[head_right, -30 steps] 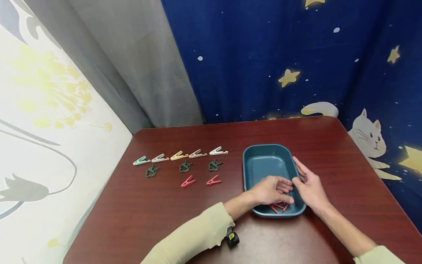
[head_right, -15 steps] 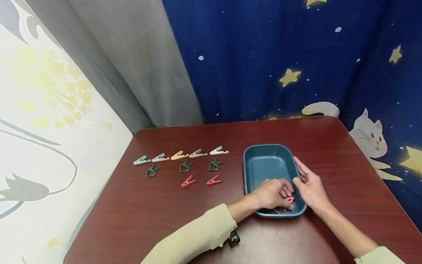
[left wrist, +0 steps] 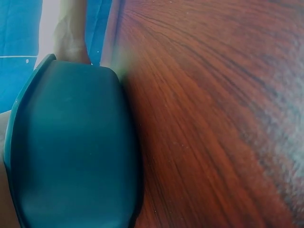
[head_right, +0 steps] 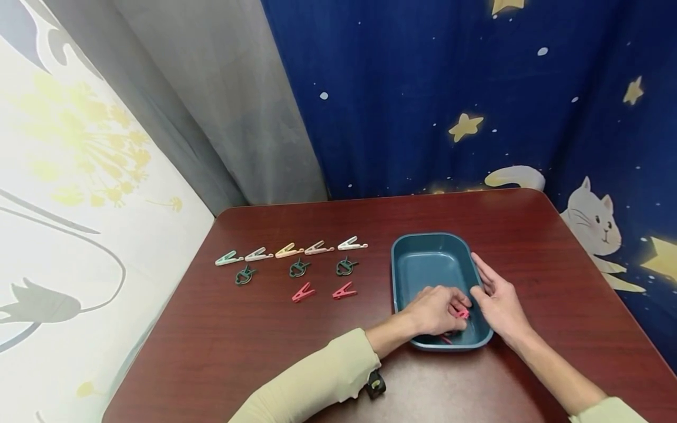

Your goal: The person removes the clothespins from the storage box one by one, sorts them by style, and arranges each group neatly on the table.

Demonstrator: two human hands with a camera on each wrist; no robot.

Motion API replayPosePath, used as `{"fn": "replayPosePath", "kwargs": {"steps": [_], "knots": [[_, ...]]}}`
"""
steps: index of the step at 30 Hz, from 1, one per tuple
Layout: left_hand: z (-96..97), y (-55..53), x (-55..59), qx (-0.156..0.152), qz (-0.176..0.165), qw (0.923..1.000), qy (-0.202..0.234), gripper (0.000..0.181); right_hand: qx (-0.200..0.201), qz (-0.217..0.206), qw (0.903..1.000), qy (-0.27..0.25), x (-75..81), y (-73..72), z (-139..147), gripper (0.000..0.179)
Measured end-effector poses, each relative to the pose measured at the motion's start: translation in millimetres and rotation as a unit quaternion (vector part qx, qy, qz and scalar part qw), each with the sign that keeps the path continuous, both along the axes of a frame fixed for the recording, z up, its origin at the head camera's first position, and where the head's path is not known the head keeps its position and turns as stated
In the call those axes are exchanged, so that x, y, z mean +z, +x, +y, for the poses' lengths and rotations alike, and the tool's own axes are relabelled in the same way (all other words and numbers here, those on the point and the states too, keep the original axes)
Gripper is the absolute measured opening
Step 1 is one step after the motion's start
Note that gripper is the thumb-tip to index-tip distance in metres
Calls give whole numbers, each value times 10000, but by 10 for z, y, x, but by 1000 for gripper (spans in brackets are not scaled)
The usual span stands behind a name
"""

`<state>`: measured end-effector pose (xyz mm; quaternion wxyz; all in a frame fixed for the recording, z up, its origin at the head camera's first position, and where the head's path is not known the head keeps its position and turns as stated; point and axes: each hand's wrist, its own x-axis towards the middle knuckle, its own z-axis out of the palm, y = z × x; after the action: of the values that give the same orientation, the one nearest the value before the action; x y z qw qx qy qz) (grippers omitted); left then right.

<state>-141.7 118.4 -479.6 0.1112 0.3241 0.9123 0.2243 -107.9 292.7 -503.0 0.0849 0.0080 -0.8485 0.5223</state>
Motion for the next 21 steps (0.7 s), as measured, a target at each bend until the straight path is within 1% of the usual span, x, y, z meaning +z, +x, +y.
{"fn": "replayPosePath", "kwargs": {"steps": [7, 17, 21], "knots": [[-11, -3, 7, 386, 44, 9984, 407, 26, -2, 93, 10000, 24, 8, 16, -9, 68], [-44, -4, 27, 541, -102, 9936, 982, 31, 5, 3, 9999, 109, 24, 26, -5, 67], [-44, -3, 23, 693, 18, 9915, 1101, 26, -2, -51, 9999, 159, 31, 28, -9, 67]]}}
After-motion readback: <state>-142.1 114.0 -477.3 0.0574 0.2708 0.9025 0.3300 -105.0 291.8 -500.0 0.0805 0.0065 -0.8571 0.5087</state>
